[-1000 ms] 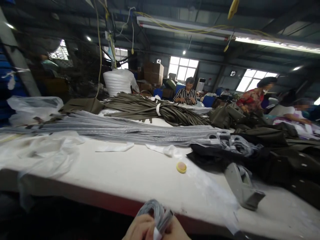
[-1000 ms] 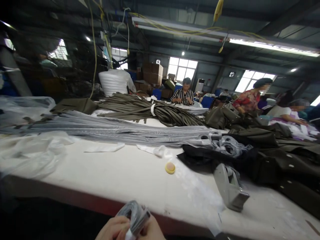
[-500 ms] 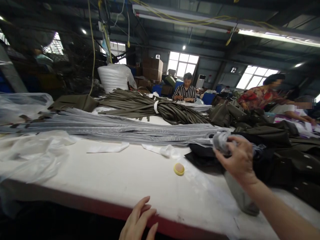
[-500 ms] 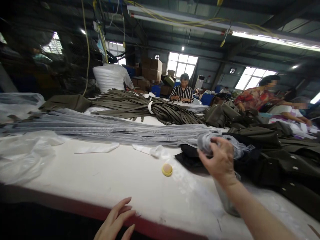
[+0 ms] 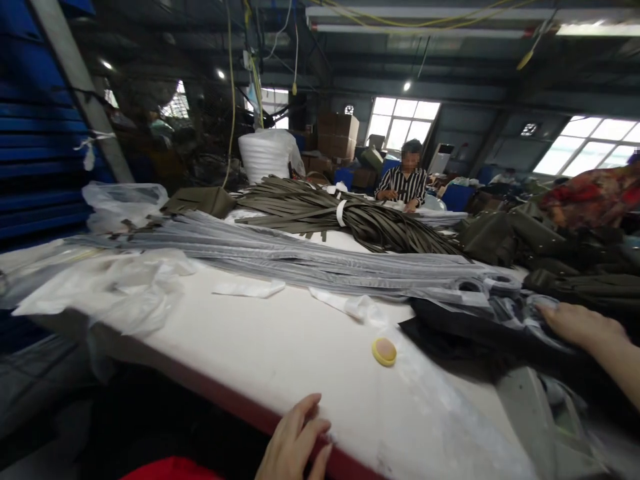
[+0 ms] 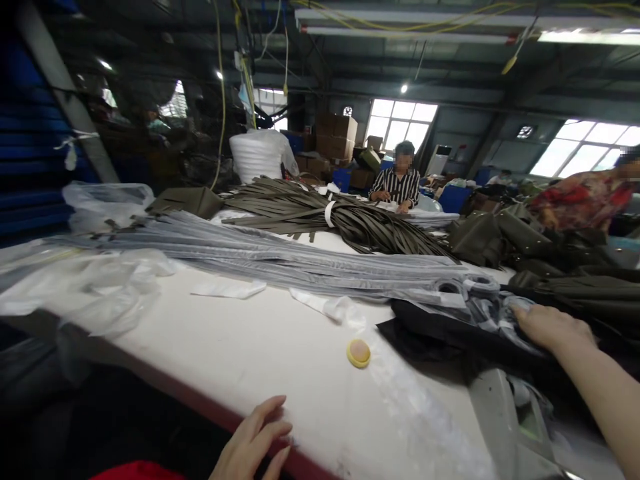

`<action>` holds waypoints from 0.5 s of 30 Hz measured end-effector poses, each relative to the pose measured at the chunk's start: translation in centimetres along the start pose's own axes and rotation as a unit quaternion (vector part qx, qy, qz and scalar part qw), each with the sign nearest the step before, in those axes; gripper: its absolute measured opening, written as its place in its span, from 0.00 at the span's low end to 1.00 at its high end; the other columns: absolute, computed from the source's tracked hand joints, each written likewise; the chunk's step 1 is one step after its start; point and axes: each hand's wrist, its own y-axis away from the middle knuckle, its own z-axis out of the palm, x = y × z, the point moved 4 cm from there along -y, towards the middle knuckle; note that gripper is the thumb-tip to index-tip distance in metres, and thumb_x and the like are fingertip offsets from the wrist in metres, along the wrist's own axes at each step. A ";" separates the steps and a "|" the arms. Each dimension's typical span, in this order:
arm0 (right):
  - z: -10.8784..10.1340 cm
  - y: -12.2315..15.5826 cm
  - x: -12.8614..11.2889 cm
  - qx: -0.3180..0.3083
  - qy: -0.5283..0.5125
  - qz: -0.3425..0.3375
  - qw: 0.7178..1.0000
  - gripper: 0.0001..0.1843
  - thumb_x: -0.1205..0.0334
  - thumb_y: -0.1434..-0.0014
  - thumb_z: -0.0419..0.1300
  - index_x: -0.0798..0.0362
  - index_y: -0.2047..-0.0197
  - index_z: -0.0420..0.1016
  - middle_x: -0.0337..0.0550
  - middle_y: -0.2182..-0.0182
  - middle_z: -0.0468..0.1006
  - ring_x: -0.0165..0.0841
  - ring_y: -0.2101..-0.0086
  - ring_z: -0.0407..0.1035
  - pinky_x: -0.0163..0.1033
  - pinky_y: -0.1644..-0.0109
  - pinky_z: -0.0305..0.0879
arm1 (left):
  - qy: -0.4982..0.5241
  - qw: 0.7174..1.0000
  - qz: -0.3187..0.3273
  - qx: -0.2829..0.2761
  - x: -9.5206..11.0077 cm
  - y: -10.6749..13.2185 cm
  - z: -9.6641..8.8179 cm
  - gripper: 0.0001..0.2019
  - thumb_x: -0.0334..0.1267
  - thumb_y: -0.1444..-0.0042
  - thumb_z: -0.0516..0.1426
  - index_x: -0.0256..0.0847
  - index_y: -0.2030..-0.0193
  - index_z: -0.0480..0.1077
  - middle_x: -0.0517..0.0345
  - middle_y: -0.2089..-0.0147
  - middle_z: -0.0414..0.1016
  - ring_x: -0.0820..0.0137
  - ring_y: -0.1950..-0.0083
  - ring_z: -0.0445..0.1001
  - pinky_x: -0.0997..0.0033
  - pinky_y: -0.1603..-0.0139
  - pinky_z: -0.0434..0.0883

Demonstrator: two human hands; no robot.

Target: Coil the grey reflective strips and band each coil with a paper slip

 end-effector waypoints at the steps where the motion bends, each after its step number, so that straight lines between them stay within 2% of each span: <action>1: -0.3 -0.3 -1.1 0.003 0.011 0.006 1.000 0.20 0.49 0.44 0.53 0.51 0.82 0.69 0.66 0.75 0.73 0.51 0.74 0.71 0.55 0.70 0.62 | -0.008 1.000 -0.004 -0.005 -0.1 -0.5 -0.4 0.08 0.37 0.38 0.55 0.44 0.54 0.71 0.46 0.45 0.75 0.65 0.49 0.79 0.70 0.52 0.79; 2: -0.5 -0.5 -2.8 0.015 0.016 -0.007 1.000 0.18 0.51 0.44 0.53 0.54 0.77 0.73 0.69 0.70 0.74 0.55 0.66 0.72 0.58 0.64 0.64 | -0.021 1.000 -0.010 -0.011 -0.4 -1.0 -0.7 0.09 0.36 0.39 0.55 0.44 0.54 0.71 0.46 0.45 0.74 0.64 0.47 0.77 0.69 0.50 0.78; 4: -0.6 -0.7 -7.7 0.039 0.003 -0.079 0.996 0.18 0.55 0.41 0.51 0.59 0.62 0.75 0.71 0.57 0.73 0.58 0.52 0.68 0.59 0.49 0.61 | -0.061 0.997 -0.027 -0.022 -1.5 -1.8 -0.8 0.11 0.36 0.40 0.55 0.43 0.51 0.71 0.45 0.42 0.72 0.61 0.43 0.74 0.63 0.46 0.77; 6: 0.2 -0.4 -13.7 0.034 -0.028 -0.173 0.984 0.20 0.57 0.38 0.50 0.62 0.51 0.72 0.67 0.50 0.71 0.55 0.47 0.65 0.55 0.40 0.56 | -0.123 0.991 -0.043 -0.021 -2.9 -2.3 -0.5 0.17 0.38 0.41 0.56 0.41 0.45 0.69 0.42 0.36 0.67 0.56 0.38 0.69 0.56 0.42 0.74; 9: 2.9 0.0 -22.1 -0.009 -0.071 -0.259 0.963 0.20 0.58 0.39 0.53 0.60 0.49 0.72 0.60 0.51 0.74 0.49 0.49 0.67 0.49 0.41 0.59 | -0.197 0.979 -0.034 -0.033 -4.7 -2.6 0.8 0.29 0.44 0.41 0.57 0.37 0.35 0.60 0.38 0.30 0.57 0.51 0.30 0.58 0.47 0.35 0.65; 11: 4.8 -0.1 -26.5 -0.029 -0.094 -0.282 0.954 0.19 0.58 0.40 0.54 0.60 0.50 0.73 0.60 0.53 0.76 0.49 0.51 0.68 0.50 0.44 0.62 | -0.207 0.975 -0.032 -0.069 -5.4 -2.5 1.7 0.32 0.46 0.41 0.57 0.37 0.32 0.57 0.38 0.28 0.53 0.52 0.28 0.54 0.47 0.32 0.61; 13: 6.3 -0.4 -29.6 -0.041 -0.115 -0.292 0.949 0.18 0.60 0.42 0.55 0.60 0.52 0.74 0.61 0.55 0.77 0.50 0.53 0.70 0.51 0.48 0.64 | -0.193 0.974 -0.053 -0.109 -5.7 -2.3 2.2 0.32 0.47 0.41 0.57 0.38 0.32 0.57 0.39 0.27 0.50 0.53 0.27 0.52 0.47 0.31 0.59; 15: 7.2 -0.9 -31.7 -0.053 -0.132 -0.303 0.942 0.14 0.64 0.45 0.56 0.59 0.57 0.76 0.61 0.59 0.78 0.49 0.57 0.72 0.49 0.53 0.66 | -0.164 0.973 -0.082 -0.141 -5.8 -2.3 2.3 0.33 0.46 0.42 0.57 0.40 0.32 0.56 0.41 0.26 0.48 0.54 0.26 0.49 0.47 0.30 0.57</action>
